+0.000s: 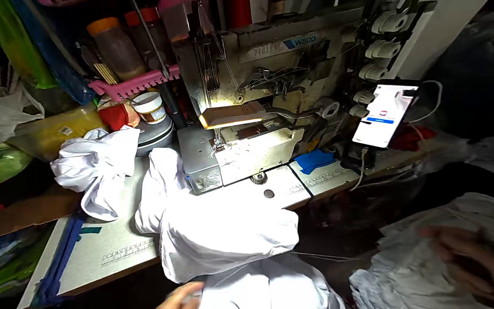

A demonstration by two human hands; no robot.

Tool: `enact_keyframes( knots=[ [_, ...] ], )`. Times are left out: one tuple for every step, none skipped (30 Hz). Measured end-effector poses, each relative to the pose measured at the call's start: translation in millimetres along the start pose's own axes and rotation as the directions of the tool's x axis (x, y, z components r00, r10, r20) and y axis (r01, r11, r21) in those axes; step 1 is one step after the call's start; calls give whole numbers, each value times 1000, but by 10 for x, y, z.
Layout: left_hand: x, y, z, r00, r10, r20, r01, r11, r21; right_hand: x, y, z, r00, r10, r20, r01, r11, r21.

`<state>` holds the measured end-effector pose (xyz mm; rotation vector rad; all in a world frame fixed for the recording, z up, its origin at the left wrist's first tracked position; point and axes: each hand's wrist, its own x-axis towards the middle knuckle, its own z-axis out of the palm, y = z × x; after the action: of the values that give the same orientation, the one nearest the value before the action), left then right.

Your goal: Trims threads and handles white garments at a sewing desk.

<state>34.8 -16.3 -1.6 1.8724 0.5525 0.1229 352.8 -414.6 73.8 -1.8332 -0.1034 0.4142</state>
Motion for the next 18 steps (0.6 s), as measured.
enact_keyframes(
  knots=[
    [176,117,222,998,8,58,-13,996,86,3,84,-32,997,-32,75,50,965,-259],
    [307,206,394,996,-2,93,-12,988,151,-11,118,-17,987,-27,158,97,886,-454],
    [408,257,516,993,-22,119,-2,980,199,-24,136,42,971,-19,237,150,823,-547],
    [486,279,606,991,-35,131,5,974,225,-35,162,154,954,-32,299,203,802,-561],
    [545,286,666,988,-49,145,14,972,233,-37,200,301,934,-68,350,260,801,-539],
    [582,295,705,985,-65,160,27,973,230,-28,252,483,913,-117,391,312,819,-482],
    [600,299,732,983,-74,169,35,974,223,-6,314,701,894,-161,419,344,846,-408],
    [608,299,752,982,-74,173,35,975,218,38,398,946,878,-199,435,361,872,-331],
    [607,292,769,982,-69,174,31,977,212,83,488,1207,872,-222,436,358,896,-260],
    [597,285,779,982,-64,175,27,978,207,106,551,1460,878,-211,430,316,930,-188],
    [579,282,784,984,-56,171,21,980,199,108,588,1681,887,-163,432,235,965,-120],
    [555,288,777,986,-33,163,4,984,179,104,636,1861,892,-112,438,152,987,-57],
    [523,290,757,990,10,138,-27,992,123,93,682,1983,885,-66,460,75,997,-1],
    [481,282,726,993,71,90,-72,997,8,65,709,2038,867,-20,498,-6,999,52],
    [428,264,687,991,133,15,-128,976,-177,26,722,2015,831,19,556,-100,988,116],
    [375,247,631,983,168,-75,-184,900,-395,4,740,1923,791,17,611,-178,963,203],
    [334,248,557,975,165,-151,-223,765,-605,2,758,1800,773,-17,634,-228,925,303],
    [305,283,462,965,157,-210,-262,589,-765,23,780,1682,782,-73,619,-241,881,408]
  ],
)
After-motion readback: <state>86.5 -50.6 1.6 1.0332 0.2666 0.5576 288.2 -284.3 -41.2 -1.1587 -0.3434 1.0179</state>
